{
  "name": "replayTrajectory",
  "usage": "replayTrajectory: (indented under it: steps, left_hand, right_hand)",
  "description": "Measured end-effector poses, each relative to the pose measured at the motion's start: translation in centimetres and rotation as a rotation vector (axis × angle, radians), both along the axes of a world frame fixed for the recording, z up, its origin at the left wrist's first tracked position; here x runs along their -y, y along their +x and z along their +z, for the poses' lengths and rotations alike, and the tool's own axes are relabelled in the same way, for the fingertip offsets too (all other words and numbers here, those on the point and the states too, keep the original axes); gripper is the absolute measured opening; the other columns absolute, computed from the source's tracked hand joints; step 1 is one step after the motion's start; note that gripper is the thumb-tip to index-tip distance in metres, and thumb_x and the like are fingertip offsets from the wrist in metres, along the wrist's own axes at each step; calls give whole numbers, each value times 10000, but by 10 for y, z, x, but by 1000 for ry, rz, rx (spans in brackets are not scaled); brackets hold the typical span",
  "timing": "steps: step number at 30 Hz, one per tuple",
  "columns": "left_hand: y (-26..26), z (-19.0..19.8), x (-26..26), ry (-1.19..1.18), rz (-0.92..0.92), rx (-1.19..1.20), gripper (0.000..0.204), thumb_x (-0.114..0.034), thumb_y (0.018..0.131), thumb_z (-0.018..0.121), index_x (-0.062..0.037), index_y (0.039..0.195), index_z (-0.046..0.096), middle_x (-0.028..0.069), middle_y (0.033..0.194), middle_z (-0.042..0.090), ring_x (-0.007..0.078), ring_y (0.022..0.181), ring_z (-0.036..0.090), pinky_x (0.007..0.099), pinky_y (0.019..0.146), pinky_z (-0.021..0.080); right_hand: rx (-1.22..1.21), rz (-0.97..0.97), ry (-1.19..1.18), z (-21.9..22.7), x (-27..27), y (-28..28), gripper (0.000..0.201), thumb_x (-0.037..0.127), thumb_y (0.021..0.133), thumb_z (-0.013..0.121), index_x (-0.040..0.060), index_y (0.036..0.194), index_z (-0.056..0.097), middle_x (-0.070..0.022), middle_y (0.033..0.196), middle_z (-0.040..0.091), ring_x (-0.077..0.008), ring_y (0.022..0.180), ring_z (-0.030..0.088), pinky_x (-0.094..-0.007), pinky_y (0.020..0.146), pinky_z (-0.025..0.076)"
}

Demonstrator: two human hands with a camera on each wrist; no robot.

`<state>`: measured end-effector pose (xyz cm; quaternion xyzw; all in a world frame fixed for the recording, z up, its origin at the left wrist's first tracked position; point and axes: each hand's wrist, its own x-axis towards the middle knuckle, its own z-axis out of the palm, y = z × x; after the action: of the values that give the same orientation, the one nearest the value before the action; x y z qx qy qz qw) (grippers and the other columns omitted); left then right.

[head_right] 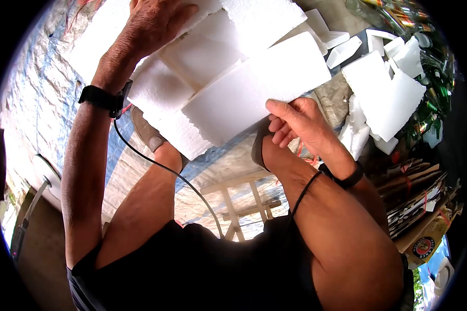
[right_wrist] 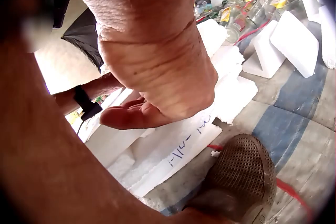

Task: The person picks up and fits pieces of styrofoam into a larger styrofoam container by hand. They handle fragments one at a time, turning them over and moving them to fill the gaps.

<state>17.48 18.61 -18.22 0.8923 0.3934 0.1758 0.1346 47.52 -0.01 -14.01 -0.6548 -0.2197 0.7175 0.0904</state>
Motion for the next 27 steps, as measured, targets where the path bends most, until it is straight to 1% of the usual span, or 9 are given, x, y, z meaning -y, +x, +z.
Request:
replayTrajectory:
  steps: [6,7,8,11,13,19,22,24,27]
  left_hand:
    - [-2,4,2,-1,9,-60,565,-145,884,668,-194,1439,572,98,1538,496,418,1407,395,584,1168,310]
    - [-2,7,1,-21,-11,-65,573,-143,882,666,-188,1444,566,97,1541,492,420,1402,396,581,1167,311]
    - [-7,-30,-13,159,-50,-73,526,-133,989,636,-297,1482,556,-16,1592,484,334,1452,402,534,1205,291]
    - [-4,-31,-9,195,-11,-88,547,-99,970,625,-277,1484,557,-25,1605,467,330,1455,401,518,1223,282]
    - [-3,-22,-7,146,16,-157,558,-92,971,622,-275,1493,549,-27,1616,451,331,1470,384,515,1244,261]
    - [-2,-23,-9,110,22,-152,505,-127,1008,605,-291,1483,559,-24,1611,458,344,1505,335,537,1253,246]
    - [0,-17,-7,102,17,-162,489,-138,1023,568,-273,1493,548,-19,1623,440,347,1506,325,539,1256,237]
    - [0,-14,-7,86,16,-164,469,-167,1024,570,-244,1486,554,-6,1621,441,358,1499,325,537,1256,232]
    - [2,-10,-7,58,20,-161,458,-186,1024,573,-225,1480,558,3,1620,440,364,1494,324,532,1251,238]
  right_hand:
    - [13,-37,29,1,-1,-6,460,409,948,726,-41,869,673,-122,738,679,-195,542,676,-306,452,544]
    - [6,-65,-15,0,-1,-7,439,394,945,725,-41,912,677,-128,779,687,-196,559,682,-303,456,545]
    - [-35,-59,-13,-3,0,-3,452,405,943,728,-43,963,677,-136,822,693,-192,582,688,-303,461,550]
    - [-76,-33,35,2,-2,0,585,463,899,762,-102,1008,659,-152,856,692,-212,593,694,-306,453,558]
    - [-113,-52,16,10,-5,3,567,403,924,771,-114,1111,630,-153,882,680,-156,544,671,-251,432,555]
    - [-125,97,39,6,0,51,491,417,932,770,-48,1053,667,-143,866,689,-192,661,715,-303,562,601]
    - [18,-9,59,-16,11,98,427,365,934,770,-38,1038,674,-129,883,701,-177,661,703,-301,567,598]
    - [168,-208,295,-37,11,131,395,334,940,736,-8,1126,673,-100,933,705,-178,719,703,-312,628,604]
    - [623,-160,529,-49,-13,157,477,208,913,752,21,1323,594,-146,1227,653,-204,945,689,-350,739,600]
